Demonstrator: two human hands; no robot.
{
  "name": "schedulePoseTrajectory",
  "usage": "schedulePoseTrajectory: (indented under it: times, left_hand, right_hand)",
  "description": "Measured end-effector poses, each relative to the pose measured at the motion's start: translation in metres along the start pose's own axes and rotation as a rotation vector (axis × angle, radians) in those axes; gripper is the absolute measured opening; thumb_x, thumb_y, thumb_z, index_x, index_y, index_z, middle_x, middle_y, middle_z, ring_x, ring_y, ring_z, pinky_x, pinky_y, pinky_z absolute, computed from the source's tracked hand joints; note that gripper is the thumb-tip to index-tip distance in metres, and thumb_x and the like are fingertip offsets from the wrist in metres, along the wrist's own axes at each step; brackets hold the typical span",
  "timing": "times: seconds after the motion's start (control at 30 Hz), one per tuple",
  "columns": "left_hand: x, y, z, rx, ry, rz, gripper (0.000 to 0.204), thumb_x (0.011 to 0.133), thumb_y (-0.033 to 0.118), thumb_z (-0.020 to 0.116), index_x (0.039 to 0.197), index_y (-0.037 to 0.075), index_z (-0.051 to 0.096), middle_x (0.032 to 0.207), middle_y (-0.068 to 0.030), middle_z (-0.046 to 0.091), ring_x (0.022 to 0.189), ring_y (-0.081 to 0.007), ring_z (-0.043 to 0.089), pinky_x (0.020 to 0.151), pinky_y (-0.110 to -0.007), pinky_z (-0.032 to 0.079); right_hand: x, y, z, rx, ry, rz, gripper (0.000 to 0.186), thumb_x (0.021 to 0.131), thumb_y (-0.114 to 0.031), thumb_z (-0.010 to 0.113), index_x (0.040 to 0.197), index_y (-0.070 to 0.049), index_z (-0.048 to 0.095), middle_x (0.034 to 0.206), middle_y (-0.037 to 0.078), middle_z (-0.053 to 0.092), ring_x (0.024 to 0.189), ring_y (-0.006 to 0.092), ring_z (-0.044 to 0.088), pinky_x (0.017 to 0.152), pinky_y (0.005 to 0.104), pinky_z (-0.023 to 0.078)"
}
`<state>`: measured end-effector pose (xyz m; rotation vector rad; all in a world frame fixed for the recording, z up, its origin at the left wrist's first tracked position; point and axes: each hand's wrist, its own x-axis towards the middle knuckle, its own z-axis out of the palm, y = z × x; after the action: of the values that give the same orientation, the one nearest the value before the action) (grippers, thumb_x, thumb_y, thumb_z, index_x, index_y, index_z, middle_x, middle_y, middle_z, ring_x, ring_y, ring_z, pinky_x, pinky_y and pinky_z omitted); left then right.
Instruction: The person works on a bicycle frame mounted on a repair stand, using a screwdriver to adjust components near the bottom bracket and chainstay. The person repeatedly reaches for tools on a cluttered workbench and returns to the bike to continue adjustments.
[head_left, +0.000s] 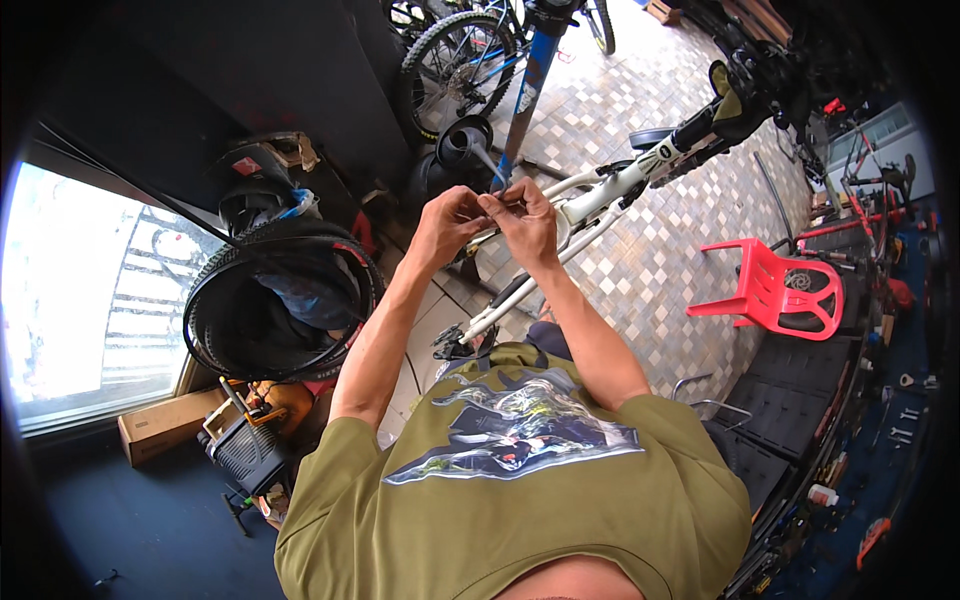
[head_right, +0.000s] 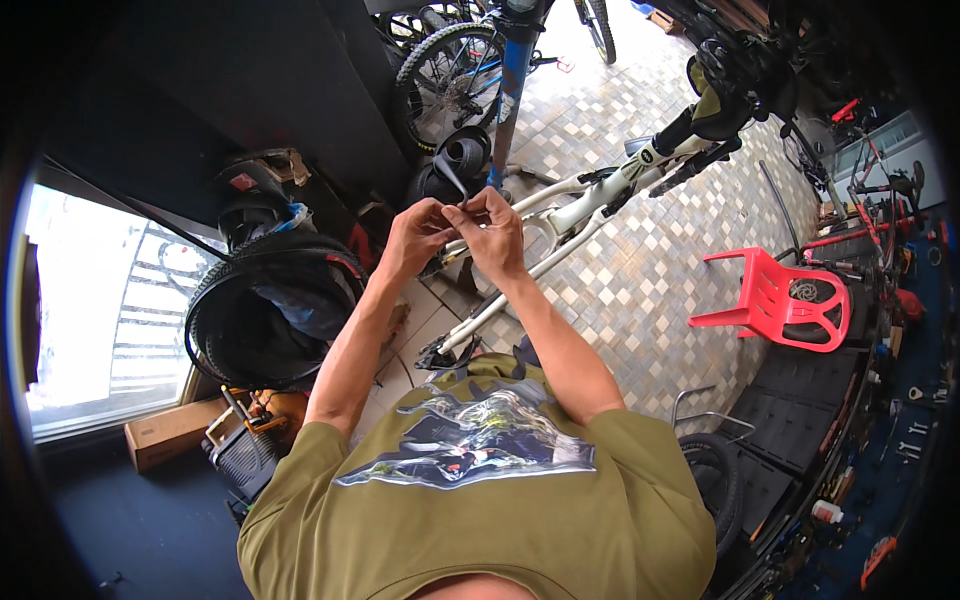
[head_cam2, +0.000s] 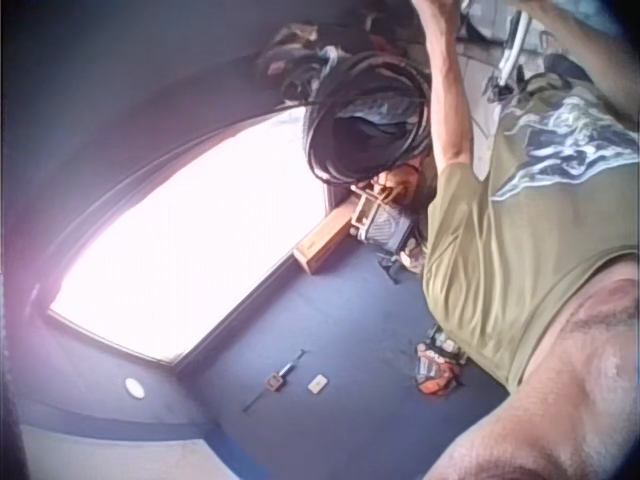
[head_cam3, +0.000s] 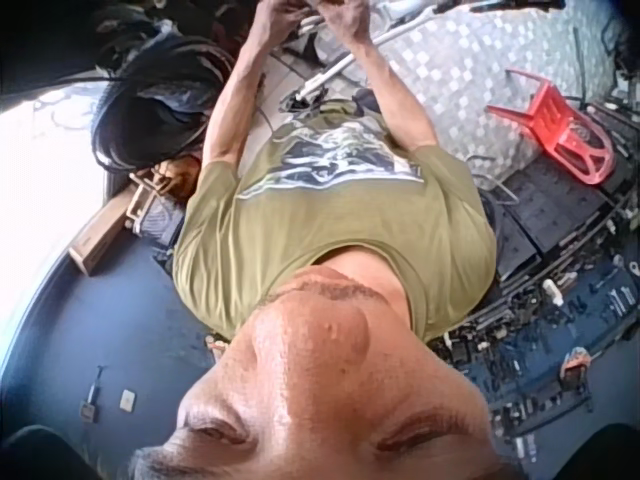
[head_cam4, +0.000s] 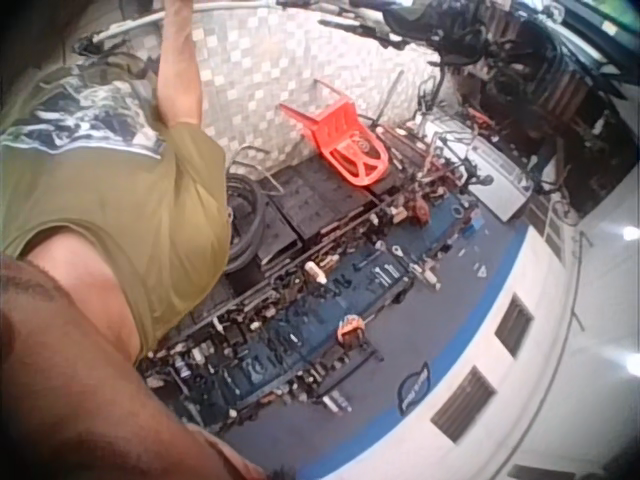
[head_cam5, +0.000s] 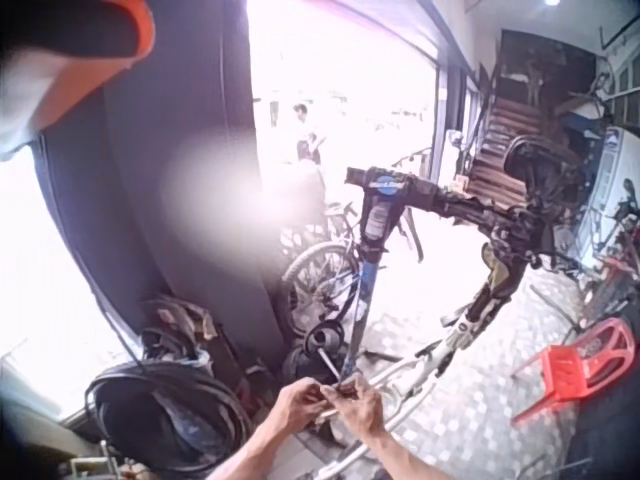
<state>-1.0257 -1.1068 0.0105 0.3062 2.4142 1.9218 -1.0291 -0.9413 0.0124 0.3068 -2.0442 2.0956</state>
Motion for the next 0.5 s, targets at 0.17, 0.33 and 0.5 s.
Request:
schedulePoseTrajectory:
  times: [0.17, 0.33, 0.5]
  left_hand:
    - [0.003, -0.004, -0.009, 0.01, -0.026, 0.0, 0.012, 0.088, 0.003, 0.079, 0.093, -0.002, 0.069, 0.08, -0.0038, 0.069, 0.083, -0.005, 0.063, 0.073, -0.027, 0.055]
    - [0.0, 0.012, -0.015, -0.014, -0.103, 0.008, 0.022, 0.093, 0.004, 0.075, 0.115, 0.001, 0.074, 0.092, -0.0047, 0.076, 0.086, -0.0047, 0.063, 0.079, -0.028, 0.054]
    - [0.003, -0.006, -0.024, 0.13, -0.217, 0.094, 0.028, 0.094, 0.005, 0.075, 0.121, -0.001, 0.07, 0.097, -0.0021, 0.075, 0.091, -0.0039, 0.061, 0.081, -0.027, 0.055]
  right_hand:
    - [0.01, -0.003, -0.013, -0.024, -0.224, -0.036, 0.03, 0.097, -0.02, 0.075, 0.119, -0.003, 0.063, 0.105, 0.005, 0.07, 0.094, 0.0098, 0.064, 0.084, 0.0282, 0.055]
    - [0.017, -0.021, -0.019, 0.192, -0.439, 0.142, 0.022, 0.104, -0.01, 0.062, 0.124, -0.003, 0.067, 0.111, 0.004, 0.072, 0.103, 0.009, 0.065, 0.093, 0.0268, 0.054]
    - [0.011, -0.013, -0.005, 0.082, -0.238, 0.092, 0.012, 0.099, -0.01, 0.07, 0.108, -0.004, 0.074, 0.096, 0.002, 0.076, 0.09, 0.0073, 0.068, 0.081, 0.0246, 0.056]
